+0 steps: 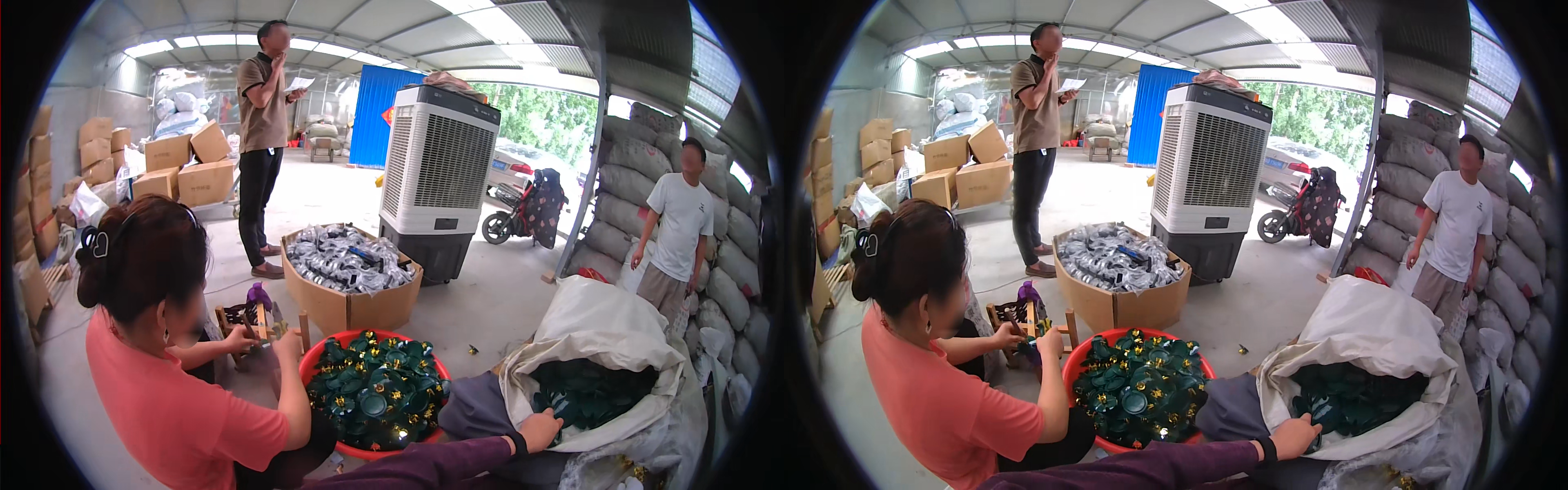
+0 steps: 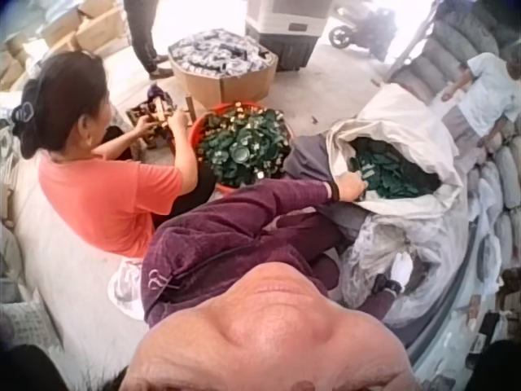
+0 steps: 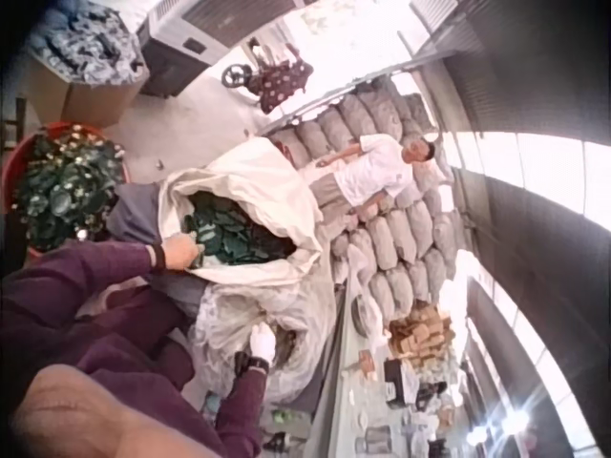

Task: Assembling small green plastic components with gold-colored decorative pieces.

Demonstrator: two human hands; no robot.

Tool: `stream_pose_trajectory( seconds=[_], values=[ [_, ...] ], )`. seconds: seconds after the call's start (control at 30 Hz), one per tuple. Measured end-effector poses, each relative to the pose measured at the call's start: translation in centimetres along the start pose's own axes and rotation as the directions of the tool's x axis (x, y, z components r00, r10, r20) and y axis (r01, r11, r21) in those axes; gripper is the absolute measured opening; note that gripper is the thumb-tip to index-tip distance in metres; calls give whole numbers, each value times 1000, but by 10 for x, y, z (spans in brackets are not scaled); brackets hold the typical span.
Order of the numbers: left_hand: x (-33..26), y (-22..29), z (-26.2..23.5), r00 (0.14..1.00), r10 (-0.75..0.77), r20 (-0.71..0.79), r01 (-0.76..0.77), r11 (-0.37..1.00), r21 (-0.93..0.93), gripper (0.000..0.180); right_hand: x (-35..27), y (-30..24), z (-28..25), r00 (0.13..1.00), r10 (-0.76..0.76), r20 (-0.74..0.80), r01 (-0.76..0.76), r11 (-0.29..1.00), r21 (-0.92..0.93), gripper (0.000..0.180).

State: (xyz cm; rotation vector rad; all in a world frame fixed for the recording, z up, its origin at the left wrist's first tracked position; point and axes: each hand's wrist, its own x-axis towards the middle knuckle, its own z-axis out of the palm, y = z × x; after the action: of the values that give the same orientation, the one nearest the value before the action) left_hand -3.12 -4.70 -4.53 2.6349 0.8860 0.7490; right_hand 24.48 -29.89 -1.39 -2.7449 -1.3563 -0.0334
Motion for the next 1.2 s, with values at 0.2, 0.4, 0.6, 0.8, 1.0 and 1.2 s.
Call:
stream_pose_trajectory(
  seconds=[0.2, 0.4, 0.6, 0.8, 1.0, 1.2],
  values=[
    [-7, -2, 6, 962, 265, -65, -251, 953, 169, 24, -9, 0, -3, 997, -82, -13, 83, 996, 25, 37],
    [13, -8, 14, 945, 318, 72, -321, 946, 38, 31, 1, 36, 36, 975, -94, -202, 129, 977, 170, 28],
    [0, -15, 2, 961, 229, 156, -252, 957, 143, 24, -13, -15, 19, 946, 22, -324, 21, 991, 129, 25],
    [2, -22, 11, 960, 221, -169, -230, 972, -37, 8, -50, -36, 9, 820, 69, -569, 293, 802, 520, 27],
    [-41, 60, -63, 1000, 3, 6, 2, 646, -763, 15, -88, -138, -41, 981, -88, -171, 187, 213, 959, 26],
    [-66, 96, -71, 991, 129, 22, -65, 631, -773, 7, -106, -151, -40, 949, -181, -257, 304, 317, 898, 32]
  ],
)
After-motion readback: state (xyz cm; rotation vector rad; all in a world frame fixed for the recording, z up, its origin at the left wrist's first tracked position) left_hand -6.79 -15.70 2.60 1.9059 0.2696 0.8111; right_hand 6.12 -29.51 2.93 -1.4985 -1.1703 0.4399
